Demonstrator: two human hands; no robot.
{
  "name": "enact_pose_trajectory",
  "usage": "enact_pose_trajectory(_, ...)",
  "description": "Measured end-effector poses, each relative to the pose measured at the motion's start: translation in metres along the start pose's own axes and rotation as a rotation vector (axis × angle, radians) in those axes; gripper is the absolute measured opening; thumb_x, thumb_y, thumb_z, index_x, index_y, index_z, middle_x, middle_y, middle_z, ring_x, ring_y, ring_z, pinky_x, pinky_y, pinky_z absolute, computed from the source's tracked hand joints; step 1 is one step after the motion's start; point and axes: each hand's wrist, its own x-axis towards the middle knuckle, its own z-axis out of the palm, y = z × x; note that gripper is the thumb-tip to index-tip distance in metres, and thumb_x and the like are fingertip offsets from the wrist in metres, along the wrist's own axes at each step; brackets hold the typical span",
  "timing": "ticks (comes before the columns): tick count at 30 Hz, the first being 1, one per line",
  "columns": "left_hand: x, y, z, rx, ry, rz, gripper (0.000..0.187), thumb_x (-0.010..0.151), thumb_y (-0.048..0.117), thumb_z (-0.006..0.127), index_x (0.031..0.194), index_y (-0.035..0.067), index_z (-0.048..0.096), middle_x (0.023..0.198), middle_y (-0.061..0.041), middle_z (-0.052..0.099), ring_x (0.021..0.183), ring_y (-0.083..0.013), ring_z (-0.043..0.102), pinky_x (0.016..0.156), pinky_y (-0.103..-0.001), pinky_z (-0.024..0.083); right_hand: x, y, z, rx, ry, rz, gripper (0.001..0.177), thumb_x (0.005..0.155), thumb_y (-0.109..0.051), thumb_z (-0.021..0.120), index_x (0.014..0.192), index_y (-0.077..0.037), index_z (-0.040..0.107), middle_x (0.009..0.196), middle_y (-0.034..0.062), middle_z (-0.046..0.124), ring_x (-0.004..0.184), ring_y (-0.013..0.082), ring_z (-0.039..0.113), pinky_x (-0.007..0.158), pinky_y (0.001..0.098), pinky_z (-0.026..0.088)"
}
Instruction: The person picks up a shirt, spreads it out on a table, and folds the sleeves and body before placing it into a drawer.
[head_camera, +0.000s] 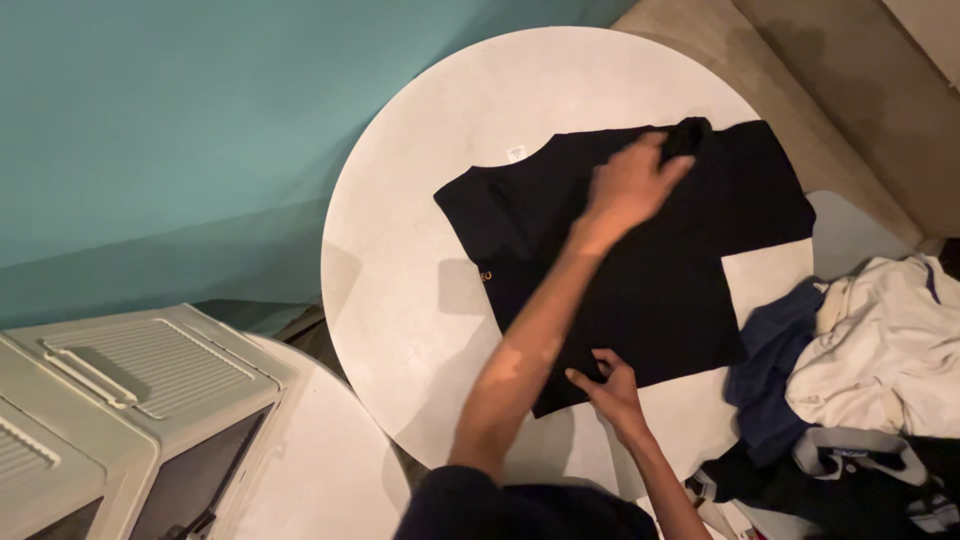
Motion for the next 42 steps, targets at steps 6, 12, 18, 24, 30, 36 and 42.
enact_pose_trajectory(6,-0.082,-0.152,-0.123,-0.203,0.622,-0.12,0.033,0.091,0.027,0.075,0.114,0.006,0.066,0.11,-0.016,0.067,0.085,-0.027,0.072,0.076,-0.038,0.056,-0.022,0.039,0.022,0.529,0.066,0.371,0.089,0.076,-0.02,0.086,0.15,-0.004,0.04,0.109,0.017,0.063,0.096,0.0245,0.065,0.091,0.0414,0.053)
enact_pose_trajectory(12,-0.114,-0.246,-0.17,-0.132,0.28,-0.262,0.031,0.091,0.026,0.076,0.116,0.01,0.069,0.093,-0.009,0.064,0.072,-0.0188,0.066,0.067,-0.035,0.056,-0.028,0.091,0.065,0.558,-0.05,0.2,0.037,0.082,-0.017,0.089,0.087,-0.005,0.054,0.082,0.01,0.058,0.072,0.0164,0.054,0.073,0.0334,0.045)
enact_pose_trajectory(18,-0.1,-0.267,-0.169,-0.277,0.06,-0.333,0.02,0.098,0.027,0.071,0.101,0.008,0.068,0.086,-0.002,0.063,0.073,-0.0128,0.06,0.055,-0.029,0.054,-0.038,0.078,0.074,0.606,0.023,0.164,0.031,0.083,-0.021,0.081,0.077,-0.01,0.053,0.066,0.0179,0.068,0.057,0.0193,0.054,0.06,0.0335,0.047)
enact_pose_trajectory(24,-0.099,-0.288,-0.184,-0.491,0.03,-0.471,0.018,0.099,0.026,0.061,0.106,0.009,0.061,0.092,-0.006,0.069,0.07,-0.0134,0.07,0.057,-0.03,0.059,-0.044,0.082,0.072,0.243,-0.003,0.085,0.031,0.083,-0.025,0.08,0.073,-0.008,0.055,0.066,0.0145,0.071,0.056,0.0165,0.062,0.053,0.0287,0.049)
enact_pose_trajectory(30,-0.109,-0.292,-0.18,-0.518,0.083,-0.441,0.025,0.093,0.013,0.075,0.105,0.003,0.056,0.08,-0.008,0.071,0.066,-0.0154,0.072,0.057,-0.031,0.061,-0.036,0.093,0.093,0.11,0.004,0.108,0.039,0.082,-0.029,0.086,0.067,0.0,0.064,0.056,0.0145,0.063,0.046,0.0159,0.054,0.045,0.0287,0.044)
enact_pose_trajectory(36,-0.13,-0.267,-0.171,-0.335,0.355,-0.312,0.024,0.093,0.005,0.073,0.11,0.002,0.056,0.076,-0.011,0.064,0.062,-0.0171,0.065,0.057,-0.033,0.054,-0.029,0.111,0.105,-0.115,-0.101,0.113,0.042,0.083,-0.034,0.084,0.075,0.006,0.072,0.056,0.0113,0.068,0.047,0.0171,0.06,0.047,0.0289,0.051)
enact_pose_trajectory(42,-0.171,-0.216,-0.168,-0.123,0.612,-0.106,0.035,0.097,0.006,0.069,0.128,-0.001,0.055,0.126,-0.021,0.057,0.109,-0.0325,0.06,0.093,-0.043,0.05,-0.033,0.097,0.05,-0.196,-0.407,0.046,0.032,0.085,-0.029,0.076,0.104,-0.004,0.072,0.08,0.005,0.08,0.065,0.013,0.075,0.054,0.0274,0.06)
